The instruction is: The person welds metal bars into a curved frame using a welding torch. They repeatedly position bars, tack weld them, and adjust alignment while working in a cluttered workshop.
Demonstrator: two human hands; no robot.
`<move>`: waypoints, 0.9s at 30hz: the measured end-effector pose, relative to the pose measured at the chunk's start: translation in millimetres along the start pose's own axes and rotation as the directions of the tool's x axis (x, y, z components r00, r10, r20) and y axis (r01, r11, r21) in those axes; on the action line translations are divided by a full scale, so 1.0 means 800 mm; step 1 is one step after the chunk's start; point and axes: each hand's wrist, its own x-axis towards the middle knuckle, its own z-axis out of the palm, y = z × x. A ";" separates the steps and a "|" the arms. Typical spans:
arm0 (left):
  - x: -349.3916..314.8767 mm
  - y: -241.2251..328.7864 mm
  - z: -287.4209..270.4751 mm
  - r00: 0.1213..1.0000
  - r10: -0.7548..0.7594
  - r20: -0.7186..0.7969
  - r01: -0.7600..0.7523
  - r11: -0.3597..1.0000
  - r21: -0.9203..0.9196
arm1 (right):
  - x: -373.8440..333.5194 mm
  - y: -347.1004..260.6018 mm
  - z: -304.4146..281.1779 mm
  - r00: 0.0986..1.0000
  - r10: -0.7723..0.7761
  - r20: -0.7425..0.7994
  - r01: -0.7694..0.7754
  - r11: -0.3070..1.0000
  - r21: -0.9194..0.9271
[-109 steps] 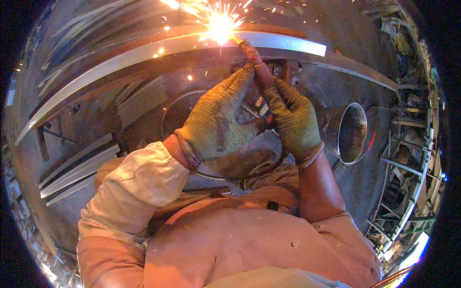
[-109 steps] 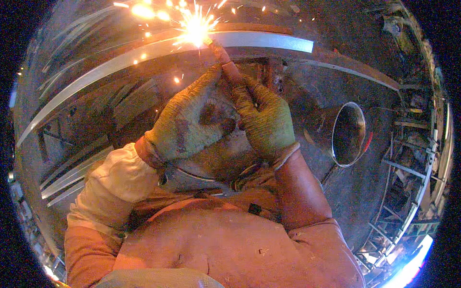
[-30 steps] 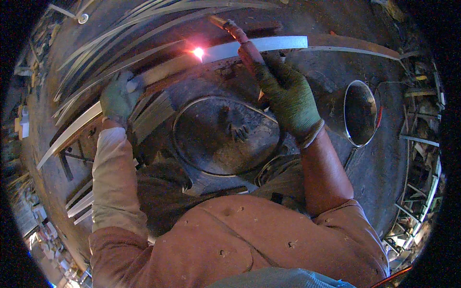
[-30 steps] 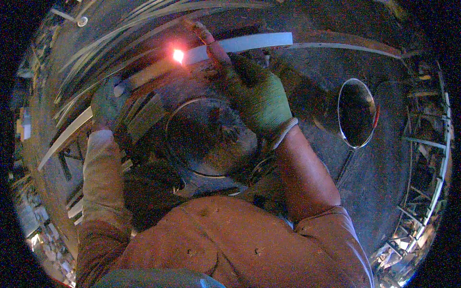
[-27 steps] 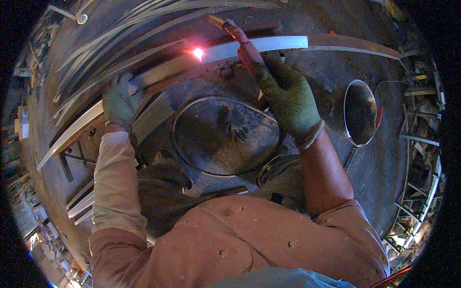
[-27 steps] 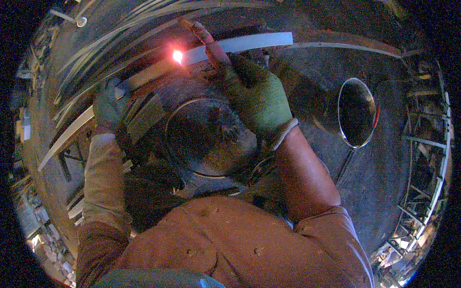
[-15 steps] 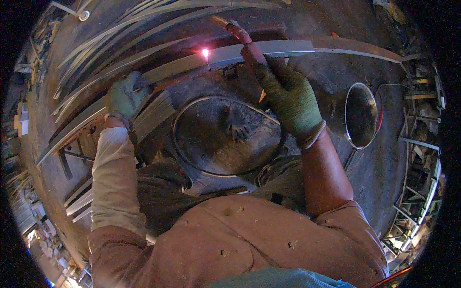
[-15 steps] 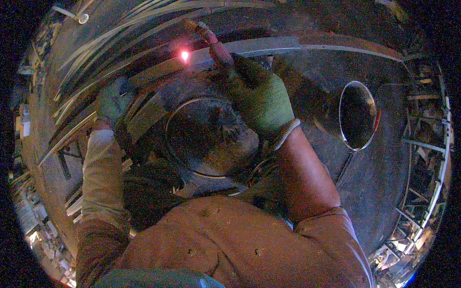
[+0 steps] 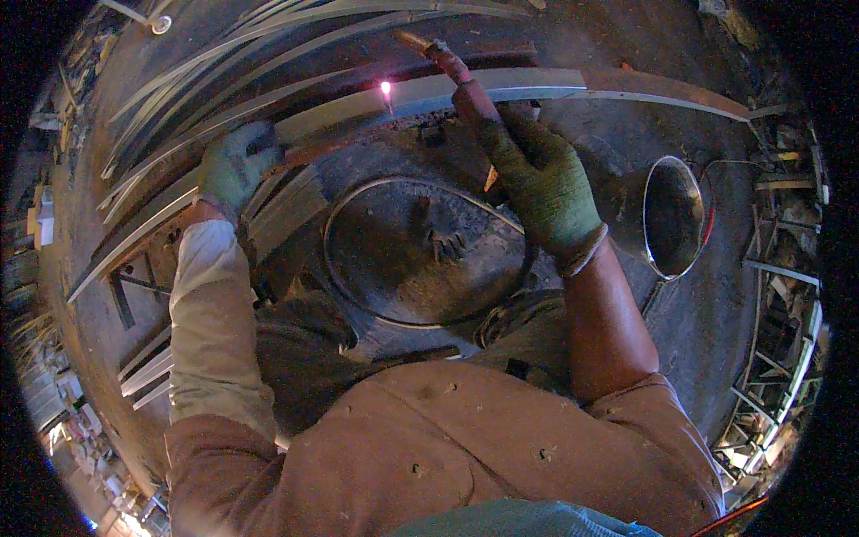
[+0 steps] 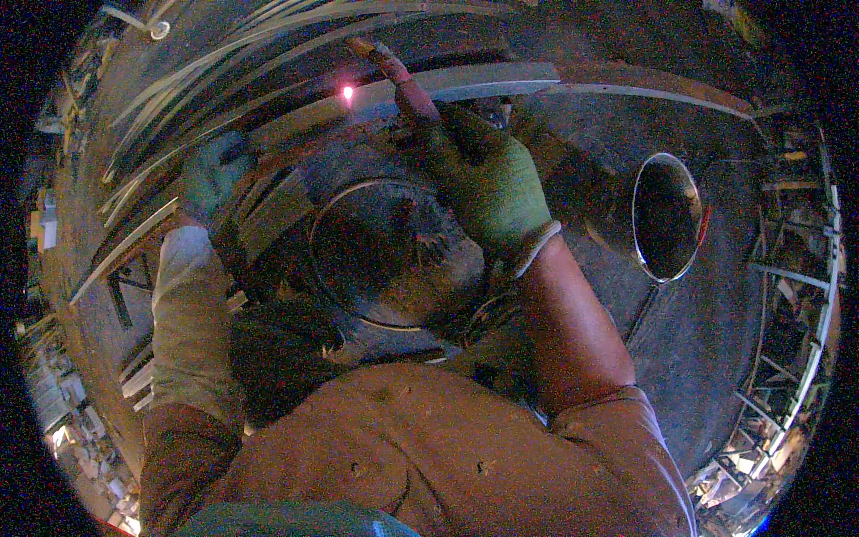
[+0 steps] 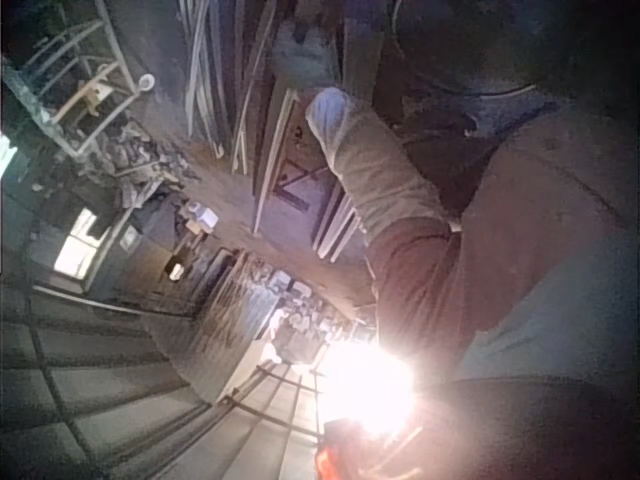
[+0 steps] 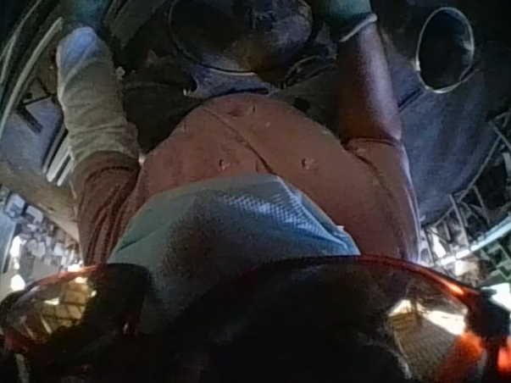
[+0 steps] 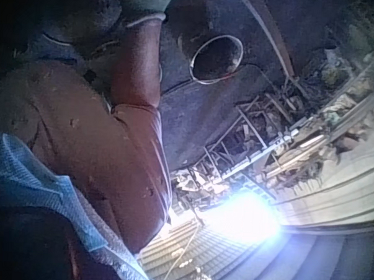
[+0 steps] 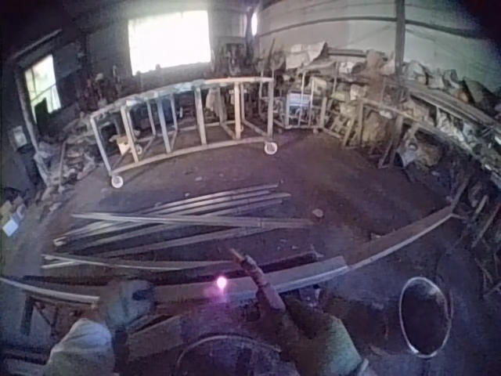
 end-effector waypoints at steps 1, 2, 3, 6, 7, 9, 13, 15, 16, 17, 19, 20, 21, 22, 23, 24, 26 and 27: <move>0.002 0.002 -0.003 1.000 -0.016 0.020 0.016 1.000 0.018 | -0.001 -0.002 0.000 1.000 -0.010 0.002 0.010 1.000 0.013; 0.001 -0.002 0.000 1.000 -0.004 0.013 0.005 0.998 -0.062 | -0.002 -0.003 0.000 1.000 -0.020 0.003 0.020 0.999 0.025; -0.001 -0.006 0.002 1.000 0.008 0.004 -0.007 0.990 -0.139 | -0.002 -0.002 0.000 1.000 0.009 0.001 -0.009 1.000 0.008; -0.002 -0.002 0.018 0.999 -0.035 -0.035 0.028 0.983 -0.182 | -0.003 0.002 0.000 0.997 0.074 -0.002 -0.074 0.997 -0.030; -0.001 0.002 0.023 0.997 -0.062 -0.049 0.053 0.985 -0.165 | -0.004 -0.001 -0.001 0.997 0.083 0.000 -0.083 0.996 -0.032; -0.003 -0.003 0.036 0.973 0.116 -0.202 -0.114 0.993 0.022 | -0.005 -0.005 -0.002 0.997 0.080 0.000 -0.080 0.996 -0.046; -0.001 -0.023 0.063 0.939 0.229 -0.258 -0.137 0.933 0.332 | -0.003 0.008 -0.002 0.990 -0.143 -0.009 0.141 0.982 -0.126; 0.002 -0.025 0.068 0.923 0.268 -0.275 -0.149 0.910 0.386 | -0.002 0.021 -0.001 0.968 -0.252 -0.015 0.246 0.957 -0.155; 0.001 -0.024 0.067 0.915 0.288 -0.282 -0.155 0.897 0.413 | -0.003 0.026 0.000 0.965 -0.262 -0.019 0.256 0.954 -0.156; -0.002 -0.022 0.066 0.930 0.254 -0.266 -0.113 0.885 0.452 | -0.004 0.029 0.000 0.954 -0.299 -0.019 0.292 0.941 -0.173; -0.006 0.003 0.062 0.952 0.185 -0.243 -0.046 0.875 0.483 | -0.008 0.036 -0.002 0.919 -0.395 -0.008 0.383 0.895 -0.228; -0.004 0.006 0.063 0.960 0.155 -0.233 -0.025 0.876 0.481 | -0.013 0.037 -0.003 0.919 -0.394 -0.010 0.382 0.895 -0.231; 0.005 0.000 0.057 0.966 0.121 -0.229 -0.006 0.894 0.449 | -0.016 0.033 -0.003 0.917 -0.400 -0.003 0.389 0.893 -0.226; 0.007 -0.004 0.055 0.971 0.089 -0.223 0.012 0.910 0.415 | -0.023 0.028 -0.003 0.939 -0.345 -0.006 0.338 0.922 -0.190; 0.005 -0.008 0.053 0.979 0.057 -0.197 0.028 0.913 0.407 | -0.030 0.020 -0.003 0.964 -0.266 -0.022 0.261 0.956 -0.131; 0.010 0.012 0.044 0.985 0.041 -0.165 0.026 0.923 0.384 | -0.041 0.012 -0.006 0.983 -0.174 -0.051 0.169 0.982 -0.085; 0.010 0.005 0.040 0.986 0.041 -0.162 0.021 0.932 0.363 | -0.056 -0.011 0.001 0.995 0.046 -0.085 -0.038 0.995 0.093; 0.022 -0.028 0.045 0.979 0.066 -0.191 0.006 0.935 0.353 | -0.060 -0.013 0.001 0.996 0.050 -0.072 -0.045 0.996 0.076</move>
